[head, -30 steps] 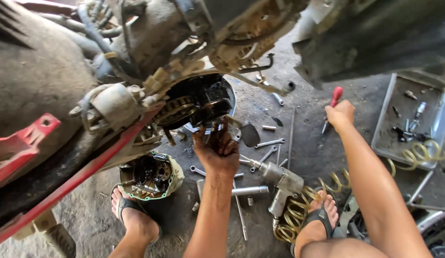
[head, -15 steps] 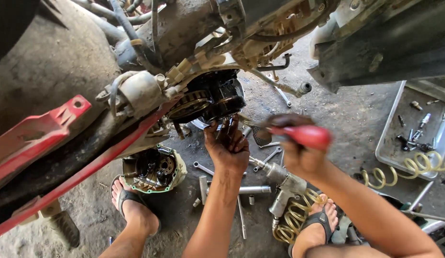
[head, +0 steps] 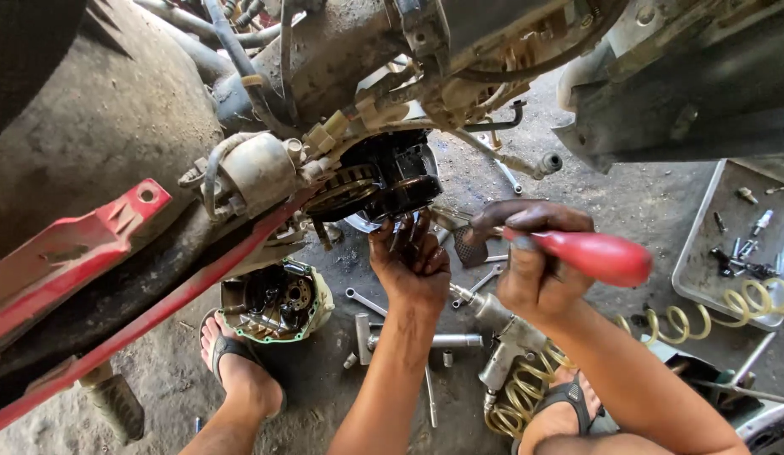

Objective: The person works under a motorcycle on a lift, using a pneumatic impact wrench to loosen bolts on the engine case, then uses a red-handled screwdriver and a combination wrench on the engine components. They briefly rummage through a bucket of parts and fasteners before returning to work on the engine.

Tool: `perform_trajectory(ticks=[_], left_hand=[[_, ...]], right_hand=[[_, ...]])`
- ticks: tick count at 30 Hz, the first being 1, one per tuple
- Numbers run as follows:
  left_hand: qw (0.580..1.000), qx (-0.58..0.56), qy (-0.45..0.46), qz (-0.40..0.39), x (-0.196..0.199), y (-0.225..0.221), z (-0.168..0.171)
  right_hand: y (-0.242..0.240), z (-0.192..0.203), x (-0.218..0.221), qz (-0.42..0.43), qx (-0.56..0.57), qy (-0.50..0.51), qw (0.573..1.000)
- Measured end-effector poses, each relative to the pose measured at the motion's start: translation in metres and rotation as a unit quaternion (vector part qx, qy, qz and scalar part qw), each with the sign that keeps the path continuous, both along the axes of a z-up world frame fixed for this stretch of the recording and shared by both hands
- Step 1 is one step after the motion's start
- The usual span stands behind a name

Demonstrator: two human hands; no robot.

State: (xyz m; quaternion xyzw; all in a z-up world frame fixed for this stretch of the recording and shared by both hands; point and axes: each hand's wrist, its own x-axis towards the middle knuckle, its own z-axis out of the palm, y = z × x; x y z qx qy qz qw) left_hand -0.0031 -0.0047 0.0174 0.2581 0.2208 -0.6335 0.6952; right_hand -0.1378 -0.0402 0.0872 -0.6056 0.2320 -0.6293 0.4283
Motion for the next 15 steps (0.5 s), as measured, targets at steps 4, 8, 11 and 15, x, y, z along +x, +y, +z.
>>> perform_trajectory(ticks=[4, 8, 11, 15], left_hand=[[1.0, -0.022, 0.001, 0.006, -0.001, 0.004, -0.017], [0.999, -0.03, -0.001, 0.013, -0.003, 0.007, -0.015], [1.0, -0.029, -0.003, 0.008, -0.001, 0.006, -0.012], [1.0, -0.028, -0.011, -0.008, 0.004, 0.004, -0.013]], right_hand=[[0.005, -0.015, -0.006, -0.042, 0.005, 0.043, 0.998], [0.014, -0.024, -0.014, -0.018, 0.093, 0.01, 0.995], [0.015, -0.017, -0.015, -0.024, 0.157, 0.022, 0.987], [-0.002, -0.005, -0.01, -0.067, 0.199, 0.334, 0.919]])
